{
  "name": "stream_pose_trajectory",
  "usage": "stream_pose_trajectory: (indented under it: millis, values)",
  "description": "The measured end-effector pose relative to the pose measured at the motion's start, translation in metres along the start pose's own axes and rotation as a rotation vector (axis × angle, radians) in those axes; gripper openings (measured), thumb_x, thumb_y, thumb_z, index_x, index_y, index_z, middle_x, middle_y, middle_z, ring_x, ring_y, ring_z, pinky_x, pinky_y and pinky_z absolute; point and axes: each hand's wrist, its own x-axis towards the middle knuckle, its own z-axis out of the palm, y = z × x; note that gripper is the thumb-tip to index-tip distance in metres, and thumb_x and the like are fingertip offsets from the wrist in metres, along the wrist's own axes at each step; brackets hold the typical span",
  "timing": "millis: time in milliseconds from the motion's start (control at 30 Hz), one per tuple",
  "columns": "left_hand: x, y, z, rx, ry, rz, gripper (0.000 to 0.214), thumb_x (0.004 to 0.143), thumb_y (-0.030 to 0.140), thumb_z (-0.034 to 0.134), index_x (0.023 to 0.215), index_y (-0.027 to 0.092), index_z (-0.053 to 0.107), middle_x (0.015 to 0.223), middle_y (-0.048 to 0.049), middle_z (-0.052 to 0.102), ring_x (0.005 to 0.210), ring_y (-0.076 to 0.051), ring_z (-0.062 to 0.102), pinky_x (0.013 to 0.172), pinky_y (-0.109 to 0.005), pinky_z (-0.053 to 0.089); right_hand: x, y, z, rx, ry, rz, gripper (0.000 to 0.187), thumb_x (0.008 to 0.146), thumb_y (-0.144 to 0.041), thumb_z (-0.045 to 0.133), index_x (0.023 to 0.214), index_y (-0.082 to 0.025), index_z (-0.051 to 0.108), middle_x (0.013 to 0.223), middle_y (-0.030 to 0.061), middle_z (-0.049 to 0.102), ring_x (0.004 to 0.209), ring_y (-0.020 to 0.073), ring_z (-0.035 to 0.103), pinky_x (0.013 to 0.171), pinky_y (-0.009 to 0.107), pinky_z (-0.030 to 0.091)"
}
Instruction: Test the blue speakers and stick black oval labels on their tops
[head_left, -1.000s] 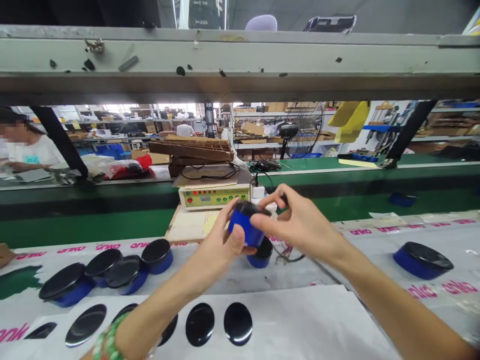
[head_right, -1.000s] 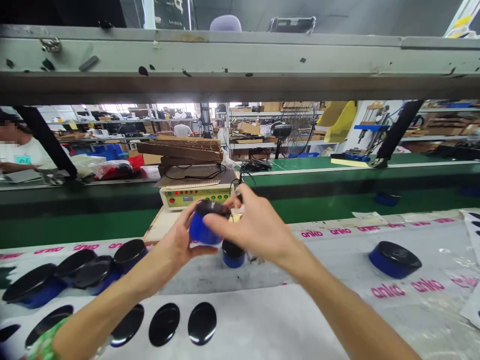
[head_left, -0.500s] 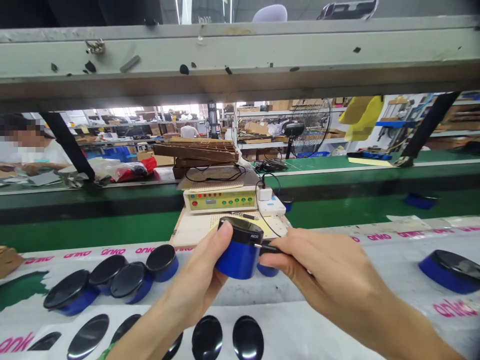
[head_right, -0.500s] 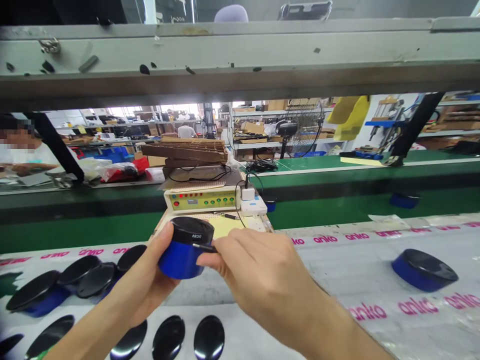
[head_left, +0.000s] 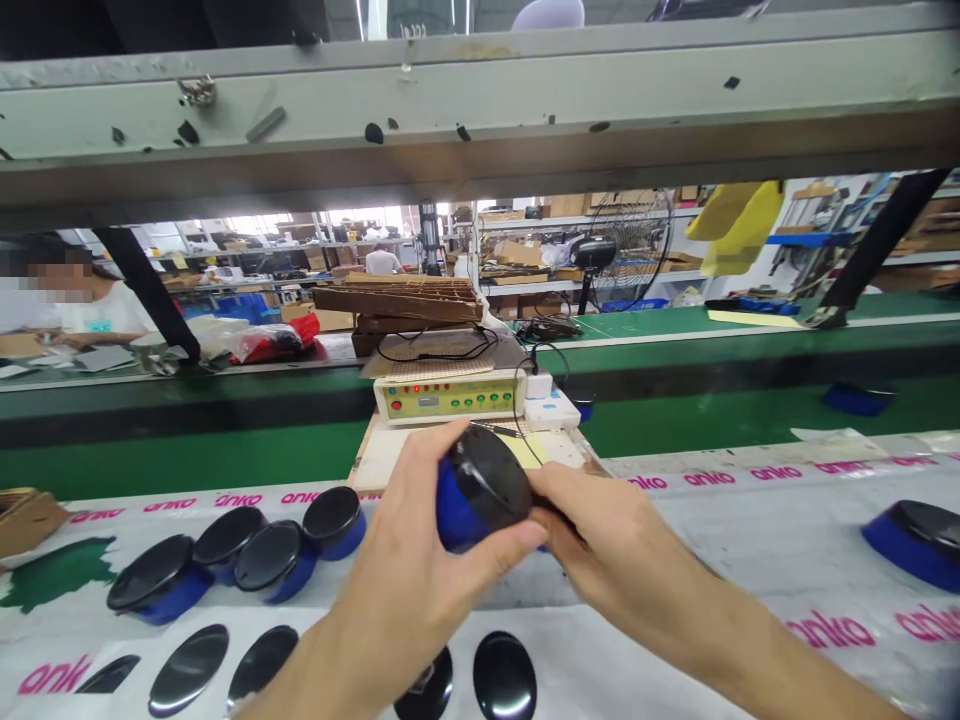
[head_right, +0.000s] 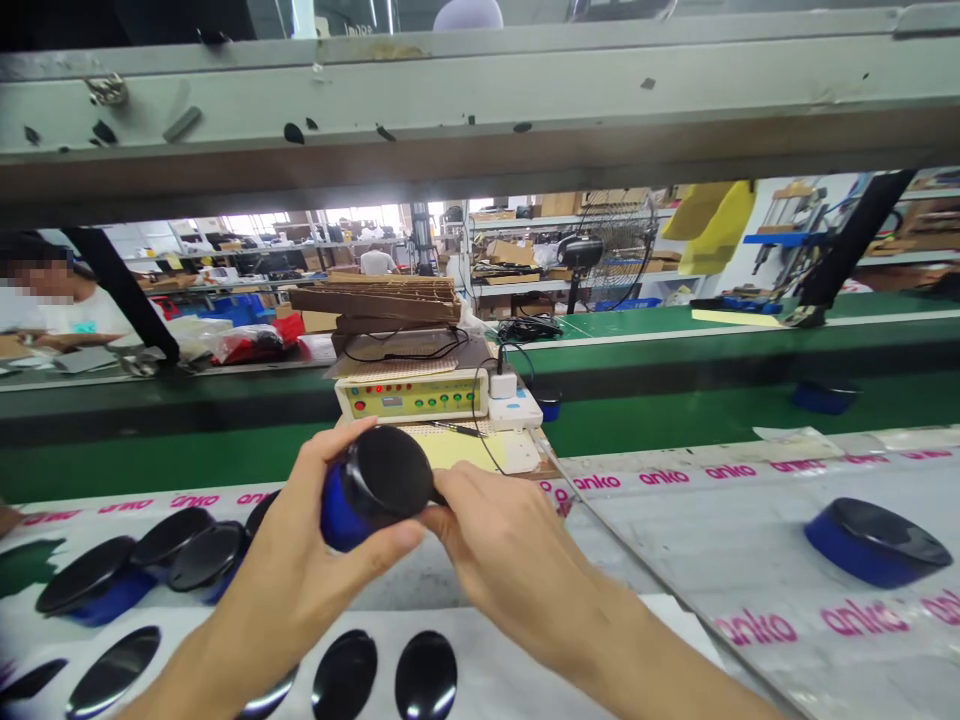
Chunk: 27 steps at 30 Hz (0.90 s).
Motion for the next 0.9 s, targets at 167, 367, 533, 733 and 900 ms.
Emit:
stream_pose_trajectory:
  millis: [167,367,533,733,900]
  values:
    - [0.004,0.003,-0.010,0.420,0.184,0.603,0.050,0.081,0.014,0.068,0.128,0.014,0.050,0.115,-0.0105,0.047,0.119,-0.026,0.046,0.104,-0.039,0.044,0.001,0.014,0.013,0.342,-0.017,0.063,0.014,0.092,-0.012,0.042,0.084,-0.021,0.050,0.075,0.0015,0.061,0.067,0.0136,0.058,0.059,0.023,0.047]
    - [0.010,0.010,-0.016,0.435,0.153,0.893,0.031,0.077,-0.005,0.061,0.099,0.017,0.064,0.100,-0.0019,0.044,0.110,-0.018,0.054,0.110,-0.046,0.044,-0.003,0.017,0.016,0.300,0.050,-0.004,0.009,0.091,-0.014,0.043,0.088,-0.021,0.049,0.077,0.0033,0.061,0.071,0.0161,0.059,0.063,0.027,0.049]
    - [0.009,0.007,-0.017,0.467,0.118,0.893,0.028,0.079,-0.005,0.058,0.096,0.015,0.064,0.109,-0.0033,0.044,0.097,-0.012,0.055,0.108,-0.049,0.045,-0.002,0.017,0.019,0.202,0.075,-0.072,0.015,0.094,-0.014,0.039,0.086,-0.019,0.051,0.068,0.0022,0.058,0.062,0.0151,0.054,0.056,0.026,0.044]
    - [0.006,-0.003,-0.022,0.298,0.101,0.605,0.040,0.077,0.002,0.065,0.111,0.018,0.054,0.106,-0.0050,0.044,0.105,-0.017,0.053,0.101,-0.037,0.048,0.002,0.019,0.010,0.152,0.052,-0.180,0.029,0.100,-0.026,0.034,0.079,-0.017,0.052,0.061,0.0010,0.052,0.054,0.0129,0.046,0.050,0.024,0.036]
    - [0.018,-0.018,-0.024,0.285,-0.266,0.248,0.055,0.073,0.025,0.069,0.123,0.026,0.045,0.117,-0.0050,0.049,0.097,-0.018,0.059,0.078,-0.029,0.054,-0.002,0.017,0.021,-0.150,-0.009,-0.317,0.031,0.099,-0.021,0.040,0.074,-0.014,0.058,0.056,0.0009,0.052,0.049,0.0137,0.044,0.048,0.029,0.027]
